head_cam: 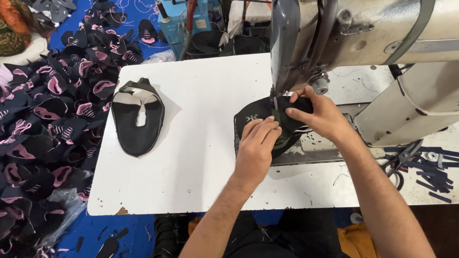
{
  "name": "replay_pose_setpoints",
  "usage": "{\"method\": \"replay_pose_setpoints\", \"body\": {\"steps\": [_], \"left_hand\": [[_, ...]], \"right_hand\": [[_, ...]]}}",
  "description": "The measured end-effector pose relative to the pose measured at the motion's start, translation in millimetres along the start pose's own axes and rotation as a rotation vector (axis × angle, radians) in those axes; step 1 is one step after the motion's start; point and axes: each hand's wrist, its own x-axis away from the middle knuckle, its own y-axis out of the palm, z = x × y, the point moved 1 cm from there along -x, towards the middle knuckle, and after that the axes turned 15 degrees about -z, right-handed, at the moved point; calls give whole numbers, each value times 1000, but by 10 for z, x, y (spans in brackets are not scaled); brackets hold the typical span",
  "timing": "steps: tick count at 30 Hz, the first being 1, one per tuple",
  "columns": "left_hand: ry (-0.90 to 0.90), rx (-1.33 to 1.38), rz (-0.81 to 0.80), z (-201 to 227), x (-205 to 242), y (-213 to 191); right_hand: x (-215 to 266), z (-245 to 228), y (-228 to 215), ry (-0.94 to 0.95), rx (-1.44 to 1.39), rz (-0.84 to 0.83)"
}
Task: The person operates an industrial sewing machine to stitch a green strap onto the upper of a black shoe. They repeatedly guide the shoe under the needle, adjust the strap alignment, and sew along the edge. A completed shoe sits on the table to the left, and a pile of patterned fabric is visible nearby.
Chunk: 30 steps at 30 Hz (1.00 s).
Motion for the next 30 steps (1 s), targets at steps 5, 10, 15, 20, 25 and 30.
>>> {"method": "replay_pose_setpoints", "body": {"steps": [5, 10, 15, 20, 25, 30], "left_hand": [[17, -11, 32, 25, -26, -19], [10, -12, 23, 49, -3, -33], [29, -29, 3, 47, 4, -38], [40, -33, 23, 46, -15, -47], [22, -17, 4, 50, 28, -16], [23, -33, 13, 69, 19, -16]], "right_hand": [[-46, 104, -37, -58, 7, -12], [-32, -32, -42, -14, 58, -20], [-34, -16, -48, 24, 21, -53], [-64, -7, -13, 18, -50, -74], [-59, 88, 51, -9, -186, -62], [-56, 142, 67, -55, -155, -19]]}}
